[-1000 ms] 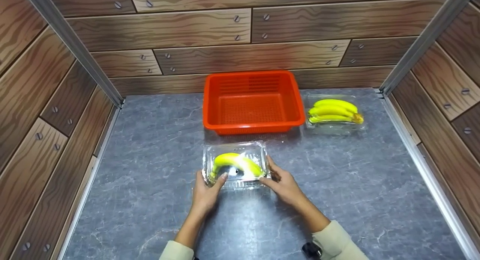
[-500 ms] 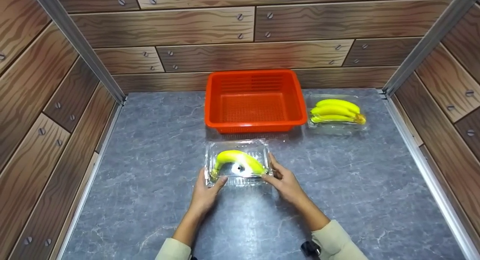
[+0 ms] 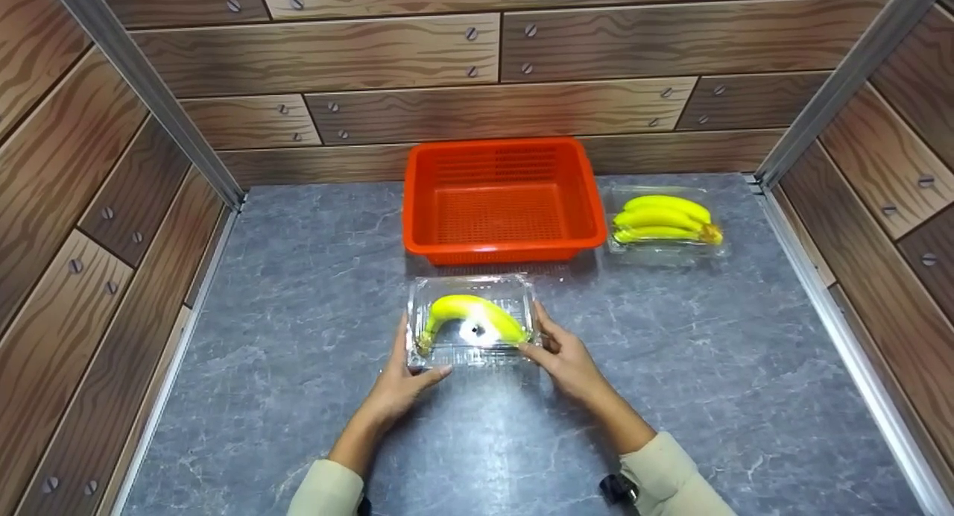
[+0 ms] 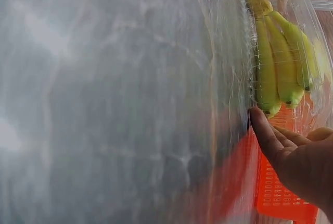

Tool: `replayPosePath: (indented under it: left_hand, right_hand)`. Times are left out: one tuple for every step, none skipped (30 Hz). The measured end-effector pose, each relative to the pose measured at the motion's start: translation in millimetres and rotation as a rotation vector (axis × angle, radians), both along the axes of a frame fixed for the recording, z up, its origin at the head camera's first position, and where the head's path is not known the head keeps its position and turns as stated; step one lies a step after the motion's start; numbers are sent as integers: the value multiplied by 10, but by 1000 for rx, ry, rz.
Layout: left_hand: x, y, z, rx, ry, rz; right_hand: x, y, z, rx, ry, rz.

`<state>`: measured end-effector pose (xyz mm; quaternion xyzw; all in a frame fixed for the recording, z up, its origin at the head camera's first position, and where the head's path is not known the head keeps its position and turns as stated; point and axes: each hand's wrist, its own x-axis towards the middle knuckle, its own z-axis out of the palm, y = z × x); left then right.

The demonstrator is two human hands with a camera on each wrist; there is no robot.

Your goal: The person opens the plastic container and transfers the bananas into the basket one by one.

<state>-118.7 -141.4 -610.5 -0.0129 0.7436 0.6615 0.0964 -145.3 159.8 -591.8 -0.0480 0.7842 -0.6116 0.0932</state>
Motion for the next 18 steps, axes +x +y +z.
replayPosePath:
  left_hand:
    - [-8, -9, 2, 6, -1, -13]
    - [-15, -15, 4, 10, 6, -28]
    - [-23, -17, 6, 15, 9, -36]
    - [-27, -20, 4, 14, 10, -41]
    - [-30, -19, 4, 11, 12, -45]
    - [-34, -17, 4, 7, 15, -48]
    - [-37, -15, 2, 4, 17, -51]
    - [-40, -12, 4, 3, 13, -50]
    - [-43, -9, 6, 5, 7, -47]
    - [-44, -7, 7, 7, 12, -49]
    - [-49, -6, 9, 13, 15, -50]
    - [-53, -4, 12, 19, 19, -51]
    - [-58, -3, 14, 24, 20, -51]
    - [-62, -1, 17, 30, 25, -52]
    - [-66, 1, 19, 31, 28, -52]
    - [-69, 1, 19, 30, 29, -52]
    - [-70, 3, 25, 25, 22, -48]
    - [-69, 3, 26, 20, 14, -45]
  right_hand:
    - [-3, 6, 3, 18, 4, 3]
    - [-5, 11, 7, 37, 12, 4]
    - [-7, 16, 9, 49, 25, 6]
    - [-8, 18, 8, 59, 38, 11]
    - [-11, 18, 8, 74, 52, 14]
    - [-16, 19, 10, 82, 66, 20]
    - [-19, 18, 14, 91, 82, 23]
    - [-21, 16, 23, 93, 98, 30]
    - [-26, 14, 29, 103, 117, 33]
    - [-35, 9, 39, 130, 138, 33]
    - [-43, 3, 52, 160, 157, 36]
    - [-50, -6, 66, 187, 179, 40]
    - [-56, -15, 81, 230, 202, 44]
    - [-62, -27, 98, 274, 221, 51]
    - [-73, -40, 112, 328, 240, 56]
    - [-83, -55, 129, 378, 257, 74]
    - [-93, -71, 143, 429, 275, 94]
    - [-106, -89, 154, 482, 298, 113]
